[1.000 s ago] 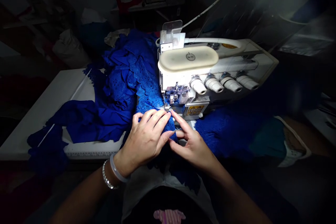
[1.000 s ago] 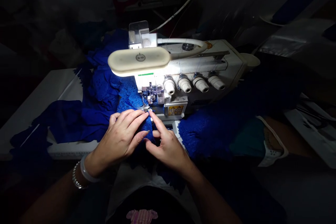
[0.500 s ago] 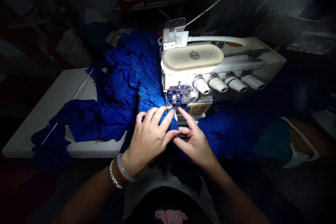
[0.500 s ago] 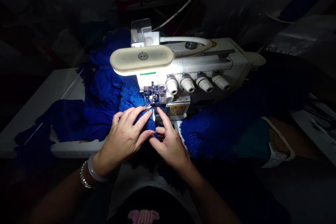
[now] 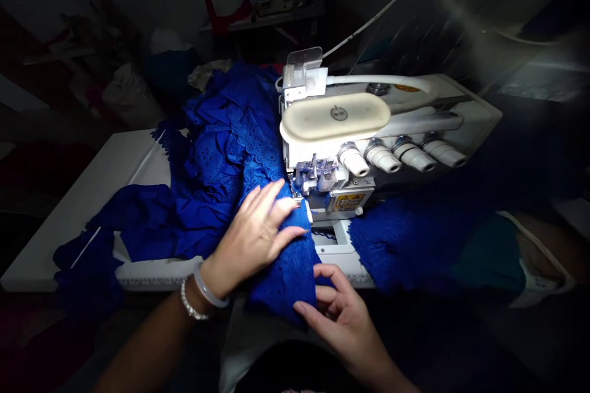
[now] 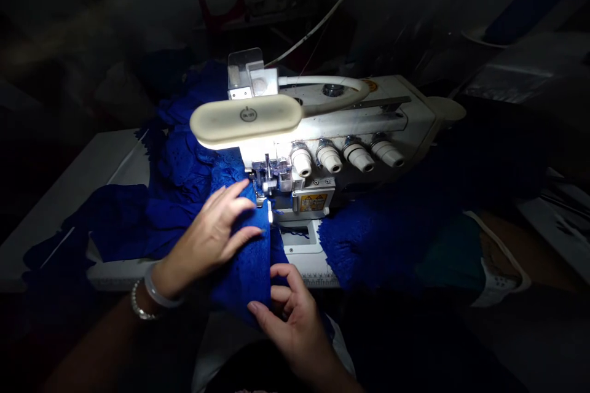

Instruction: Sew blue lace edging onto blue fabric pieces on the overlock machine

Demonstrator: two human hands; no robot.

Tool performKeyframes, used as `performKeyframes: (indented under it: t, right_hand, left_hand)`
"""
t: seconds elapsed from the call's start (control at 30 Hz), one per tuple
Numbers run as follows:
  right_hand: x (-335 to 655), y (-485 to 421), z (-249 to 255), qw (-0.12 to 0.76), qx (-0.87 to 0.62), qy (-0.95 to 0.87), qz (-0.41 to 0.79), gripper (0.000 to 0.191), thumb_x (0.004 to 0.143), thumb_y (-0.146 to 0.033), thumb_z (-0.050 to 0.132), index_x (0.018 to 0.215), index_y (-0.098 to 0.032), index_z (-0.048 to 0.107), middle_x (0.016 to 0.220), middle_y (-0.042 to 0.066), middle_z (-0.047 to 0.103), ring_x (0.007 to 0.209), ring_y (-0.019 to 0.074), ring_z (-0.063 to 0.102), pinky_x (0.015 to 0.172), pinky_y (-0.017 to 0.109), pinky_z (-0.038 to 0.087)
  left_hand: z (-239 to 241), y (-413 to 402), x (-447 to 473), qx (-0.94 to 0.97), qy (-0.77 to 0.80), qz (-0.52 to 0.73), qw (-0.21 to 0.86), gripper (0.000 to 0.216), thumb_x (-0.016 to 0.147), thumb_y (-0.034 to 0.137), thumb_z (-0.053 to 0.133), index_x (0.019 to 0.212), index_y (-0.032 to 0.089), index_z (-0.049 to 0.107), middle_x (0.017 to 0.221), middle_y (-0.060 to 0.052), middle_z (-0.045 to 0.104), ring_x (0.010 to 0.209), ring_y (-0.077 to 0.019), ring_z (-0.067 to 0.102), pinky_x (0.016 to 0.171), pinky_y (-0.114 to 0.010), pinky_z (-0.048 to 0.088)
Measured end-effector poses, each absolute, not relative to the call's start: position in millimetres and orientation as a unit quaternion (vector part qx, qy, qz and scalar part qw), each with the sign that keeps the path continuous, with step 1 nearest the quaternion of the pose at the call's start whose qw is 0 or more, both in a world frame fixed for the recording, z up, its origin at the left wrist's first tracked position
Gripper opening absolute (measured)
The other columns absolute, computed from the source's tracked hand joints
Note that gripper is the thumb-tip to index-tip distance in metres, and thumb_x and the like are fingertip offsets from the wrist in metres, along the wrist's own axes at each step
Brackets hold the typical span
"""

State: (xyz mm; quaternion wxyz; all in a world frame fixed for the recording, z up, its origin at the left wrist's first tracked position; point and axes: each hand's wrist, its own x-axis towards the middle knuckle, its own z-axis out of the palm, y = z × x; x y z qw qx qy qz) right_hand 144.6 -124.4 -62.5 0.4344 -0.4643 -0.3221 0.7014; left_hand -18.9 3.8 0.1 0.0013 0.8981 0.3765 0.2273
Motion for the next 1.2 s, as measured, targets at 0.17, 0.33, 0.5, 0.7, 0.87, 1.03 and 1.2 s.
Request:
performKeyframes:
  t: [0.17, 0.33, 0.5, 0.7, 0.87, 1.03, 1.2]
  right_hand:
    - [150.7, -122.6, -79.6, 0.387, -0.498, -0.497, 0.596, 0.023, 0.084, -0.04, 0.068, 0.093, -0.022, 0.058, 0.065, -0.001, 0.064, 0.068, 0.0198, 0.068, 0.064, 0.028, 0.055]
    - [154.7, -116.9, -96.9, 0.38, -0.536, -0.617, 0.433, 0.015, 0.088, -0.033, 0.063, 0.092, -0.019, 0.064, 0.067, 0.001, 0.065, 0.059, 0.0155, 0.063, 0.055, 0.023, 0.051]
    - [161.5, -117.8, -85.1, 0.5, -0.514, -0.652, 0.246, 0.02, 0.082, -0.021, 0.071, 0.102, -0.02, 0.068, 0.087, 0.008, 0.074, 0.081, 0.0226, 0.07, 0.077, 0.034, 0.057]
    - [155.7, -115.5, -49.3, 0.461, -0.456, -0.406, 0.644, 0.031, 0.086, -0.044, 0.067, 0.105, -0.02, 0.071, 0.09, 0.008, 0.076, 0.08, 0.0223, 0.072, 0.076, 0.036, 0.06]
    - [146.3, -125.7, -20.9, 0.421, -0.358, -0.274, 0.787, 0.026, 0.084, -0.038, 0.072, 0.101, -0.019, 0.074, 0.089, 0.006, 0.076, 0.078, 0.0172, 0.071, 0.083, 0.034, 0.057]
    - [157.7, -116.2, -7.6, 0.383, -0.34, -0.492, 0.704, 0.025, 0.089, -0.04, 0.064, 0.096, -0.019, 0.076, 0.087, 0.006, 0.075, 0.083, 0.0205, 0.07, 0.084, 0.034, 0.055]
    - [156.7, -77.5, -35.4, 0.542, -0.541, -0.423, 0.484, 0.031, 0.079, -0.047, 0.071, 0.094, -0.02, 0.067, 0.093, 0.006, 0.073, 0.087, 0.0207, 0.068, 0.082, 0.032, 0.054]
  left_hand:
    - [2.4, 13.0, -49.2, 0.779, 0.457, 0.423, -0.075, 0.029, 0.087, 0.027, 0.067, 0.108, 0.014, 0.051, 0.116, -0.014, 0.06, 0.103, -0.0194, 0.063, 0.085, -0.031, 0.055]
    - [-30.9, -50.3, -33.9, 0.762, 0.526, 0.37, 0.078, 0.02, 0.088, 0.032, 0.065, 0.098, 0.016, 0.058, 0.08, -0.001, 0.062, 0.063, -0.01, 0.06, 0.059, -0.02, 0.052]
    - [-48.7, -77.9, -26.9, 0.722, 0.578, 0.323, 0.202, 0.019, 0.092, 0.034, 0.059, 0.086, 0.016, 0.063, 0.093, -0.008, 0.064, 0.092, -0.0206, 0.063, 0.083, -0.035, 0.054]
    - [-5.2, -84.9, -50.8, 0.68, 0.406, 0.271, 0.547, 0.026, 0.097, 0.033, 0.048, 0.084, 0.016, 0.062, 0.07, -0.002, 0.068, 0.061, -0.013, 0.066, 0.058, -0.022, 0.056]
    - [-0.7, -62.4, -50.6, 0.812, 0.379, 0.394, 0.206, 0.029, 0.088, 0.009, 0.058, 0.115, 0.018, 0.059, 0.115, -0.011, 0.068, 0.11, -0.021, 0.066, 0.094, -0.037, 0.056]
    - [-14.8, -20.4, -29.2, 0.908, 0.242, 0.336, 0.065, 0.032, 0.096, 0.015, 0.046, 0.124, 0.018, 0.06, 0.128, -0.012, 0.064, 0.129, -0.0212, 0.053, 0.109, -0.044, 0.043]
    - [-17.9, 2.0, -33.9, 0.884, 0.286, 0.355, 0.105, 0.032, 0.098, 0.034, 0.047, 0.12, 0.02, 0.065, 0.121, -0.01, 0.069, 0.122, -0.0205, 0.059, 0.109, -0.044, 0.041]
